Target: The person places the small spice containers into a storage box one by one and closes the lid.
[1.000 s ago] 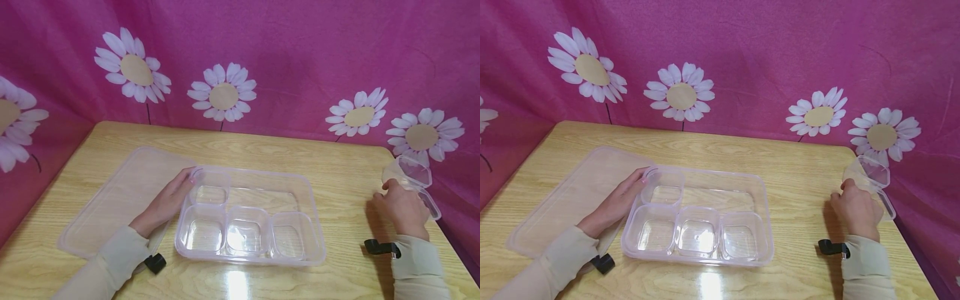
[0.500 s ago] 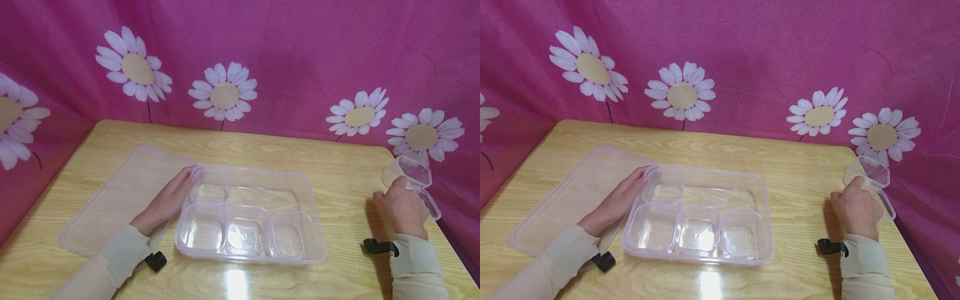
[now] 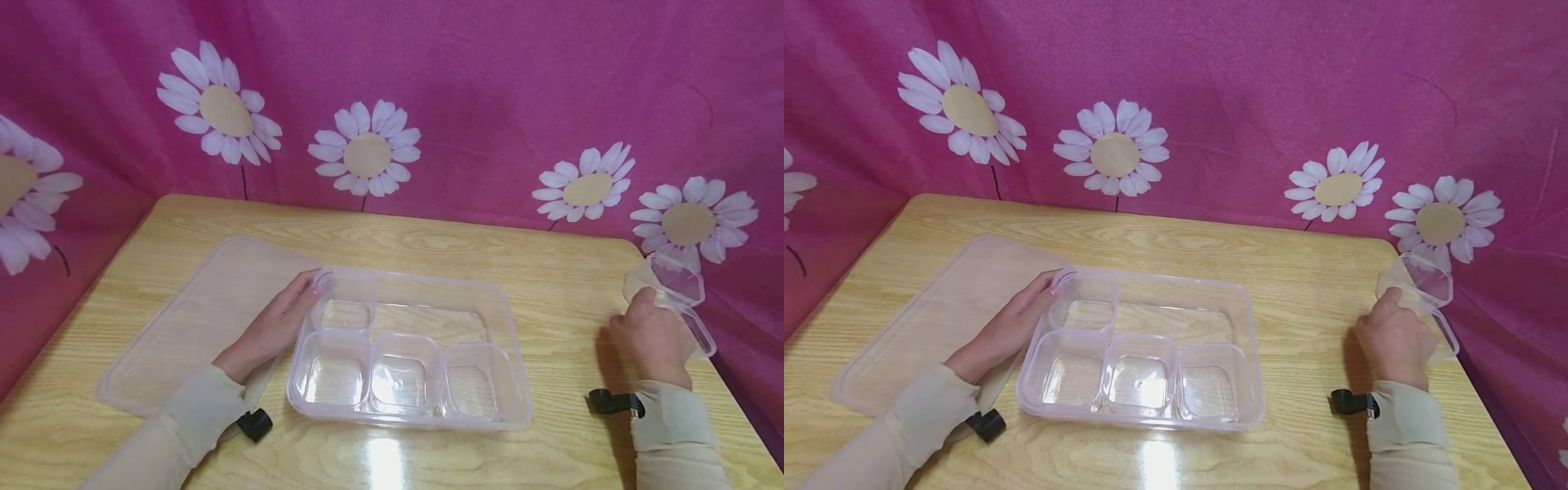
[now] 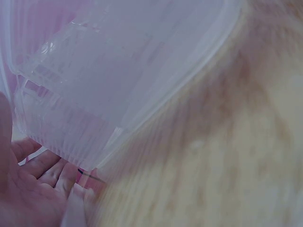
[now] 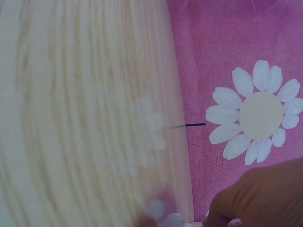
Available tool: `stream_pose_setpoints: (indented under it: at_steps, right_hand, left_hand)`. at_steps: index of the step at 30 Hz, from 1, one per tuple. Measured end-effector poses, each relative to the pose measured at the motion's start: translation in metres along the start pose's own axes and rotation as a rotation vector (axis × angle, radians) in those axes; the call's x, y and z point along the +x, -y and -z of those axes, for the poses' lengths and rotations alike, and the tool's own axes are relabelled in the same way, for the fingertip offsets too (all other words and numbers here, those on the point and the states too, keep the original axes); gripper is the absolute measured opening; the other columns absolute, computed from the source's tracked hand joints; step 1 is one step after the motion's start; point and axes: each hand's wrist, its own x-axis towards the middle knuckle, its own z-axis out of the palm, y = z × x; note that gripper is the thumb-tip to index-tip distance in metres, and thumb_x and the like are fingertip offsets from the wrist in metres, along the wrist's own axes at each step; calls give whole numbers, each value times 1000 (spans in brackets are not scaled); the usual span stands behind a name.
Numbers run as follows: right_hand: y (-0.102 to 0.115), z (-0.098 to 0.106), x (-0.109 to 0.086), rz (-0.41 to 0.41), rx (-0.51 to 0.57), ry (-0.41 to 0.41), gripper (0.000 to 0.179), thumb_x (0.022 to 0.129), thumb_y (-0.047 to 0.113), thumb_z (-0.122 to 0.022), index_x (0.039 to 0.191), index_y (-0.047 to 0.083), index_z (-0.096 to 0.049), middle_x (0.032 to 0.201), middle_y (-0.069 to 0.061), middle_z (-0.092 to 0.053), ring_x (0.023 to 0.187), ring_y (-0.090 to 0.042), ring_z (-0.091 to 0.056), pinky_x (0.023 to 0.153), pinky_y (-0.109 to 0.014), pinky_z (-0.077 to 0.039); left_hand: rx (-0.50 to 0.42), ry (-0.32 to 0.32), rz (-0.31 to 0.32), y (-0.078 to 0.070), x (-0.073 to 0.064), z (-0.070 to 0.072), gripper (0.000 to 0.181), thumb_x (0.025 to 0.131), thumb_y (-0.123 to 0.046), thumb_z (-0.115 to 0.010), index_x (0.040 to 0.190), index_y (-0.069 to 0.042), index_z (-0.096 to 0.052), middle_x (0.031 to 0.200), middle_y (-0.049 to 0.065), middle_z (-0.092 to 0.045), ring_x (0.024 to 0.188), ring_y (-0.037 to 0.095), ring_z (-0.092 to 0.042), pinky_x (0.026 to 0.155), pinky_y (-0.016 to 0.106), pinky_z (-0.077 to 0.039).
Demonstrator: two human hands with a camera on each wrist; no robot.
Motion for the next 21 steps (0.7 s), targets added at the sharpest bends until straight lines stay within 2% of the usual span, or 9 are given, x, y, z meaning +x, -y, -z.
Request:
stream_pose_setpoints:
  at_steps: [8,15,21]
  right_hand:
    - [1,-1,-2,2,7,-6,49,93,23,-53,121,-14,-36,88,-42,-59,77,-55,-57,63,-53,-39]
    - [1,-2,-1,-12,11,10,47,93,24,-55,119,-12,-38,83,-38,-59,74,-51,-57,62,-50,-38]
    - [3,-4,-1,6,16,-24,43,92,23,-55,115,-10,-40,81,-36,-59,72,-50,-56,60,-49,-37]
  left_hand:
    - [19,-11,21,-2,0,0,51,112,-46,-34,157,-22,-38,168,6,-37,159,28,-28,133,56,-18]
    - [16,-7,11,-1,-1,0,51,113,-46,-33,157,-21,-37,167,7,-37,159,29,-30,133,57,-19]
    - [6,-3,8,-1,0,0,52,113,-46,-33,157,-20,-37,166,7,-38,159,29,-29,133,57,-18]
